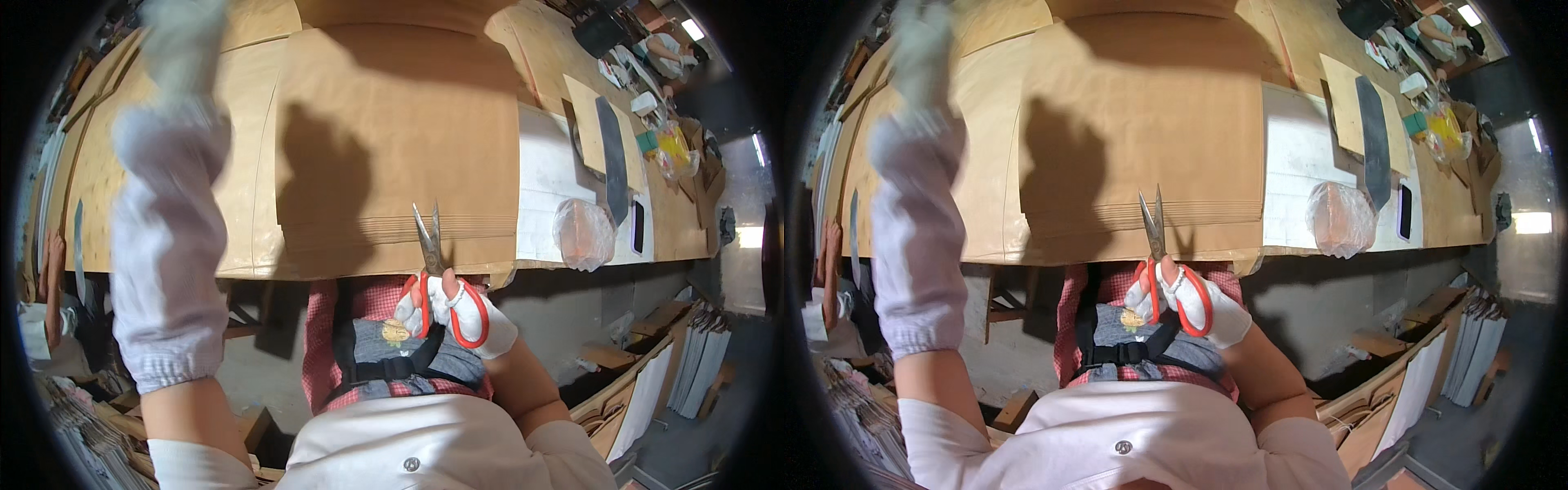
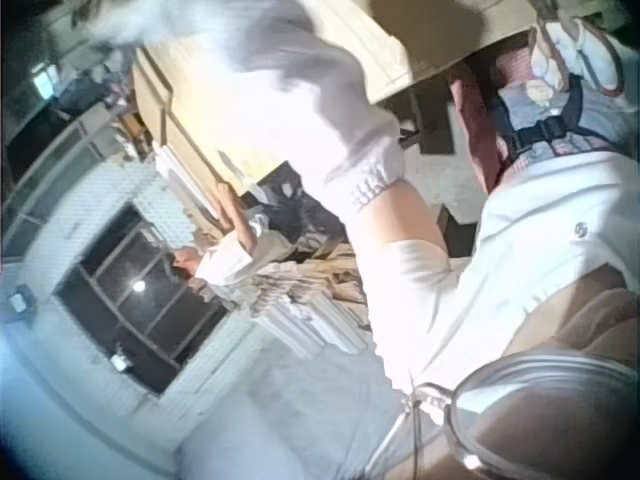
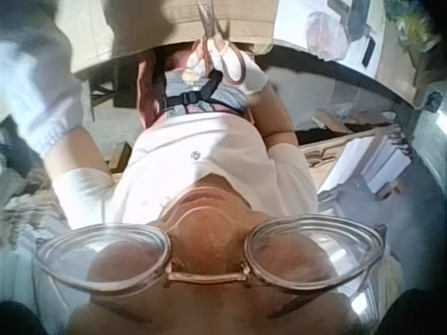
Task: The person folds and stacks brown cardboard sheets on a wooden worktable, then uses red-handled scissors to cut the stacked sheets into strips. The person repeatedly aligns and cuts the stack, accumulating cut pieces on the table.
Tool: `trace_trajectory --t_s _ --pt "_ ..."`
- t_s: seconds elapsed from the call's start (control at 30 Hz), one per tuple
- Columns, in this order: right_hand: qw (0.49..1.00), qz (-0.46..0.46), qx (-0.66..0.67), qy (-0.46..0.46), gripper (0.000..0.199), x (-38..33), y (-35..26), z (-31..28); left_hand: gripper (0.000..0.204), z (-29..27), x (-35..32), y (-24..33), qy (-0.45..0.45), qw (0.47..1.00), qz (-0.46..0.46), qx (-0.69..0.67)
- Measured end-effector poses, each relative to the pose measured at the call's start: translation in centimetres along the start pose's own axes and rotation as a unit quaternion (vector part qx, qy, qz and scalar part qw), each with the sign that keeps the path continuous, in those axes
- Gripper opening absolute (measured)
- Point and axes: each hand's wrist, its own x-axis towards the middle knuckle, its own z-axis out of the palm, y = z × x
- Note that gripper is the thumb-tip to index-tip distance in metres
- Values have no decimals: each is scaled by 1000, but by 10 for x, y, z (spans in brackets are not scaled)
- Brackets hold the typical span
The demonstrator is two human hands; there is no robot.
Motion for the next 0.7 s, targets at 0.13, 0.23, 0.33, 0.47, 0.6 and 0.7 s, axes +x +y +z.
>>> trace_trajectory --t_s 0.13,0.23,0.33,0.47,0.6,0.7 --pt "995 67 38 65 68 14 1 -7 58 105 -36 -22 -292 921 241 88" --pt "993 86 7 83 58 22 8 -11 68 112 -66 4 -257 948 166 82" --pt "990 51 -67 116 58 18 8 -6 57 131 -78 6 -200 962 139 124" --pt "791 -86 -584 162 37 13 37 -46 48 149 -82 -5 -138 965 150 164" --pt "968 -31 -93 230 46 -17 28 -72 55 138 -78 0 -180 968 117 131" --pt "967 -38 -9 252 45 -24 9 -80 50 136 -77 5 -148 966 160 140"
